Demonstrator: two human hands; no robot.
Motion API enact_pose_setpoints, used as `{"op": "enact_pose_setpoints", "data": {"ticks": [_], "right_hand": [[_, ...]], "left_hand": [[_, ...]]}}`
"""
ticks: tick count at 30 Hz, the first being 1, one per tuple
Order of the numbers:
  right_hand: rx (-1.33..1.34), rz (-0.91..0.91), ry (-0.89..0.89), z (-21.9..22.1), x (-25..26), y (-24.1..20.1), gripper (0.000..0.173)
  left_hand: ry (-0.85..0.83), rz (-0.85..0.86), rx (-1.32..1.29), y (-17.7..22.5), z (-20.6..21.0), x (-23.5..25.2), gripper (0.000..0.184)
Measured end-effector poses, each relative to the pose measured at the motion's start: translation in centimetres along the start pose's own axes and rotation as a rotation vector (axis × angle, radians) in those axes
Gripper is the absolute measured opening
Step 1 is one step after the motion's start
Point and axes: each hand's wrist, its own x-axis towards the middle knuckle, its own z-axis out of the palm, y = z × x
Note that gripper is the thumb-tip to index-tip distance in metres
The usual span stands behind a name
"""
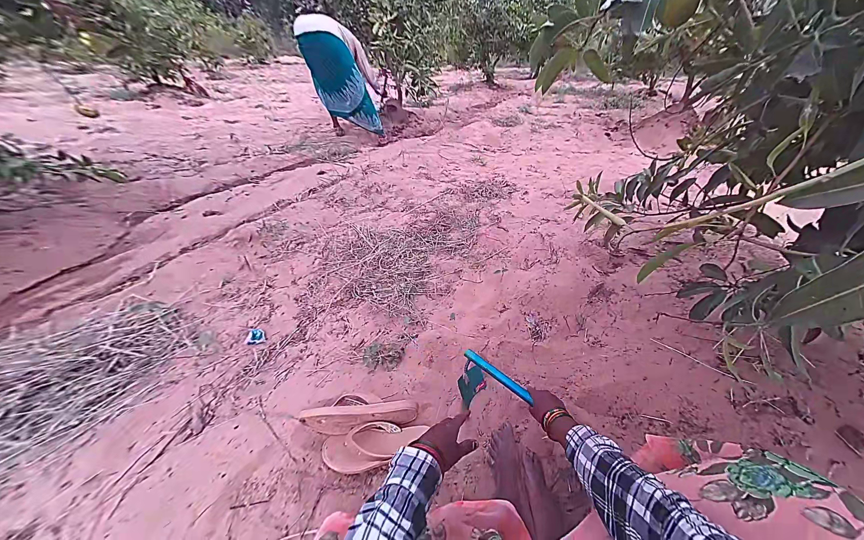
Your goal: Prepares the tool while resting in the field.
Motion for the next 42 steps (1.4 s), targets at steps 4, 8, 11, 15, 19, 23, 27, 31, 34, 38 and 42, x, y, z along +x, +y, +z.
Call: {"op": "enact_pose_setpoints", "data": {"ticks": [4,8,11,15,19,23,27,31,34,38,42], "right_hand": [[0.059,-0.027,0.019,1.1,0.7,1.2,0.042],[0.067,-0.017,0.008,2.2,0.8,2.6,0.043],[0.084,-0.018,0.002,3.3,1.2,4.1,0.045],[0.133,0.004,0.004,4.1,1.3,4.8,0.045],[0.139,-0.006,0.01,3.9,1.3,4.8,0.044],[0.134,-0.002,0.027,4.0,0.9,4.3,0.042],[0.134,0.017,0.09,4.2,0.4,3.8,0.039],[0.116,0.066,0.112,3.8,0.2,2.8,0.038],[0.06,0.082,0.124,2.5,0.0,1.7,0.036],[-0.054,0.036,0.129,0.1,0.1,-0.7,0.035],[-0.192,-0.037,0.105,-2.4,1.0,-2.8,0.035]], "left_hand": [[0.039,-0.012,-0.008,0.0,-0.5,-0.4,0.072],[-0.059,-0.044,0.026,-0.1,0.4,-0.2,0.074],[-0.056,-0.018,0.022,0.0,0.7,-0.1,0.074],[-0.036,-0.006,0.028,0.2,0.1,-0.2,0.073],[-0.032,-0.014,0.021,-0.1,0.4,0.1,0.075],[-0.05,-0.01,0.028,-0.1,0.5,0.3,0.075],[-0.021,0.032,-0.009,-0.2,0.3,0.5,0.073],[-0.026,0.025,-0.036,-1.5,0.2,0.8,0.073],[-0.034,0.017,-0.041,-2.5,0.2,1.1,0.075],[-0.028,0.078,-0.128,-4.5,0.3,1.7,0.073],[0.06,0.127,-0.229,-8.2,1.5,3.8,0.064]]}}
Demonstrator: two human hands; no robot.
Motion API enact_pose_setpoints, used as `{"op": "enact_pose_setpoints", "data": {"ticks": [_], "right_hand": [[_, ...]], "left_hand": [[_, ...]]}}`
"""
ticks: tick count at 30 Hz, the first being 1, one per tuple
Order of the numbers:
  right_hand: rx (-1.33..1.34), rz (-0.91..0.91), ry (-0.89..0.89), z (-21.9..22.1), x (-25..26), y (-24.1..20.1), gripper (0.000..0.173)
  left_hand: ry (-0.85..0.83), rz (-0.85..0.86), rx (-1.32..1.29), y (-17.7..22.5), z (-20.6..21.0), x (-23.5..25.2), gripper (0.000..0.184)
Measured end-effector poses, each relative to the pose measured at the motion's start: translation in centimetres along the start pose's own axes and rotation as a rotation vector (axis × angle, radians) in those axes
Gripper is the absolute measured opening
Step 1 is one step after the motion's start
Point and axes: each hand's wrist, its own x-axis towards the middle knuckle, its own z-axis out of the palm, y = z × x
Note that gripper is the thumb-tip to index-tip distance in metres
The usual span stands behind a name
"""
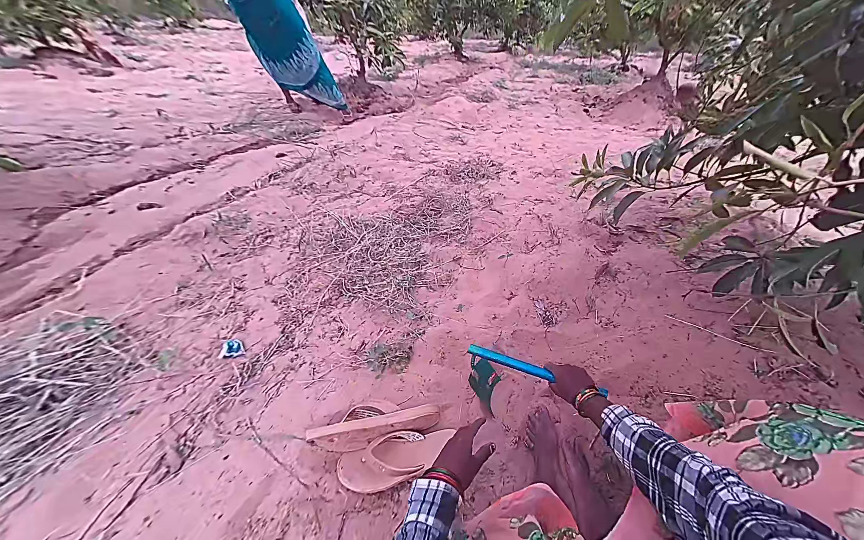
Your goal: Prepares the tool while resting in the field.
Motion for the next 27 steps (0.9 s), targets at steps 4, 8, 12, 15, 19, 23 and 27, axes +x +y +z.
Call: {"op": "enact_pose_setpoints", "data": {"ticks": [4,8,12,15,19,23,27], "right_hand": [[-0.103,-0.038,-0.067,-3.1,1.6,-3.5,0.035],[-0.236,-0.108,-0.08,-5.5,1.3,-8.9,0.034],[-0.331,-0.219,-0.101,-6.6,-0.4,-13.6,0.032],[-0.393,-0.338,-0.087,-6.3,-1.1,-14.5,0.028],[-0.436,-0.404,-0.079,-5.0,-1.8,-13.9,0.03],[-0.41,-0.386,-0.098,-4.2,-3.2,-13.3,0.029],[-0.392,-0.348,-0.105,-4.0,-4.0,-13.7,0.031]], "left_hand": [[0.109,-0.02,0.017,-4.0,-0.3,2.0,0.058],[0.199,0.016,-0.06,-6.0,-0.2,3.8,0.051],[0.153,0.009,-0.068,-8.1,0.7,5.5,0.053],[0.073,-0.036,-0.01,-8.9,1.2,5.8,0.058],[0.047,-0.016,-0.01,-8.9,1.2,4.9,0.06],[0.086,0.013,-0.066,-8.8,1.1,4.6,0.056],[0.119,0.049,-0.15,-8.5,1.1,4.7,0.052]]}}
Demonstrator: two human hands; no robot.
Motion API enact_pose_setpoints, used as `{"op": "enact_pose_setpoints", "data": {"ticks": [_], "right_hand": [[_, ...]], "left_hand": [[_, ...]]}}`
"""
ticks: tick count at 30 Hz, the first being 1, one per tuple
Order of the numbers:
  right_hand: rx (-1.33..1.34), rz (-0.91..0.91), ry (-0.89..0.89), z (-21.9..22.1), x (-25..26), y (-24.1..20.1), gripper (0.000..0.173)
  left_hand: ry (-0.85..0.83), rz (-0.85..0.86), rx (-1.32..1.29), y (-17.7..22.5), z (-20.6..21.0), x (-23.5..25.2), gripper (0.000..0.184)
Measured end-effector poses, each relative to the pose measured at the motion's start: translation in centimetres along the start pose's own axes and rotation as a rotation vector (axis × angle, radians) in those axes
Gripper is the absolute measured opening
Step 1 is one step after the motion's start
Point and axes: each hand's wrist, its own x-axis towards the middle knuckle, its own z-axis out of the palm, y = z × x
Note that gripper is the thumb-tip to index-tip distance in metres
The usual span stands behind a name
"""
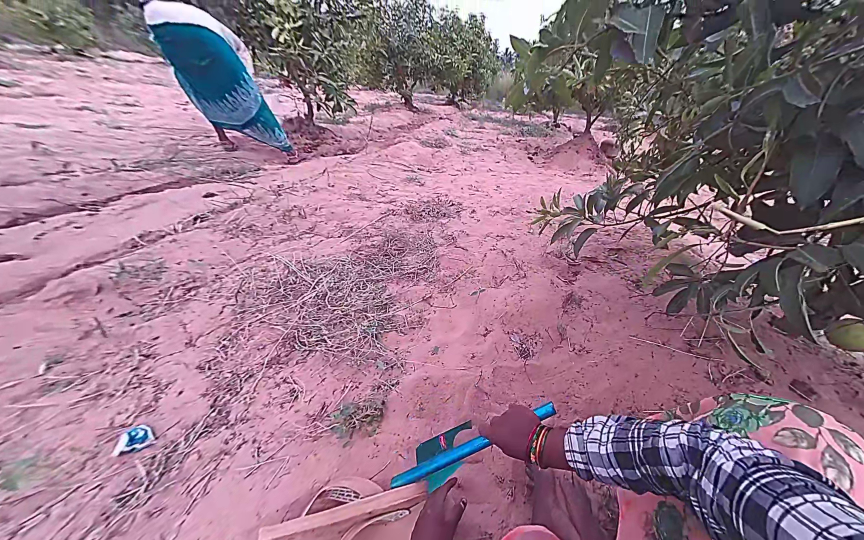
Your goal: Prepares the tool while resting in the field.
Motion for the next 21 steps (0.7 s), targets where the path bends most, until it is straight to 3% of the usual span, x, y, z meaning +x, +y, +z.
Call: {"op": "enact_pose_setpoints", "data": {"ticks": [8,16,21], "right_hand": [[0.039,0.057,-0.003,0.4,-1.5,-1.2,0.03],[0.024,0.033,-0.018,0.1,-1.0,-0.9,0.029],[0.014,0.026,-0.02,0.1,-0.8,-0.9,0.027]], "left_hand": [[-0.087,-0.027,0.083,0.4,1.3,1.3,0.059],[-0.026,-0.176,0.283,0.2,2.0,1.7,0.057],[0.014,-0.176,0.393,0.1,2.9,1.8,0.061]]}}
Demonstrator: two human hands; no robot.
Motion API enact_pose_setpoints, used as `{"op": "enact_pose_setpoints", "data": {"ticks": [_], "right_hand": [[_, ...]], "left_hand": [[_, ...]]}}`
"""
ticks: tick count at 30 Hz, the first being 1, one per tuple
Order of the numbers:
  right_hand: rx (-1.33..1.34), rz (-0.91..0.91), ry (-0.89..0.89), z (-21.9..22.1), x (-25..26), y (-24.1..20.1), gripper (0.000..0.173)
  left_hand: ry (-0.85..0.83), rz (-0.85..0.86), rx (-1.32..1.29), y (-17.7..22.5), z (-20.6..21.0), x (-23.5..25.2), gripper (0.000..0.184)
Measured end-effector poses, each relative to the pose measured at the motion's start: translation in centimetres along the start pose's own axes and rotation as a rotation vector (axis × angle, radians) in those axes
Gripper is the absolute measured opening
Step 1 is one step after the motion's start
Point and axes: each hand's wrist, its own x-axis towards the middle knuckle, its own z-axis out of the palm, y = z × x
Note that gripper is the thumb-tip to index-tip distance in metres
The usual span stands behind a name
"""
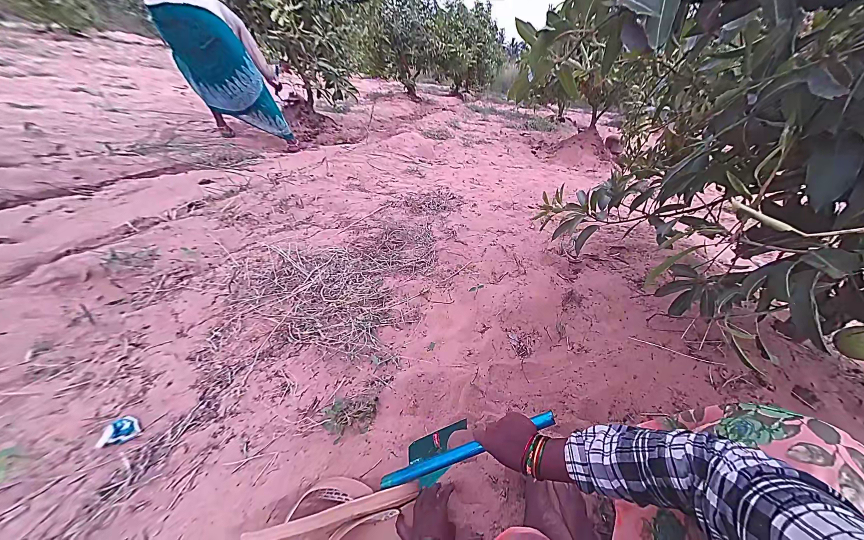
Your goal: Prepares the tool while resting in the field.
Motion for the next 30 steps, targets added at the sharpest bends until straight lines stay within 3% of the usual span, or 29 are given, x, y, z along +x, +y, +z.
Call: {"op": "enact_pose_setpoints", "data": {"ticks": [6,12,16,21,30], "right_hand": [[0.005,0.019,-0.018,-0.3,0.3,0.1,0.029],[-0.031,0.021,-0.014,-0.1,0.9,0.2,0.031],[-0.043,0.021,-0.01,-0.1,1.0,0.0,0.03],[-0.027,0.02,0.0,-0.1,0.9,0.2,0.03],[-0.041,0.015,-0.006,-0.6,0.7,-0.3,0.03]], "left_hand": [[0.007,-0.015,0.004,-0.1,-0.1,0.3,0.063],[-0.045,-0.143,-0.011,-3.1,-1.6,0.5,0.059],[-0.019,-0.201,-0.069,-2.9,-1.8,0.6,0.062],[-0.052,-0.095,-0.146,-1.3,-2.8,0.5,0.056],[-0.285,0.035,-0.125,0.8,-2.6,-1.3,0.065]]}}
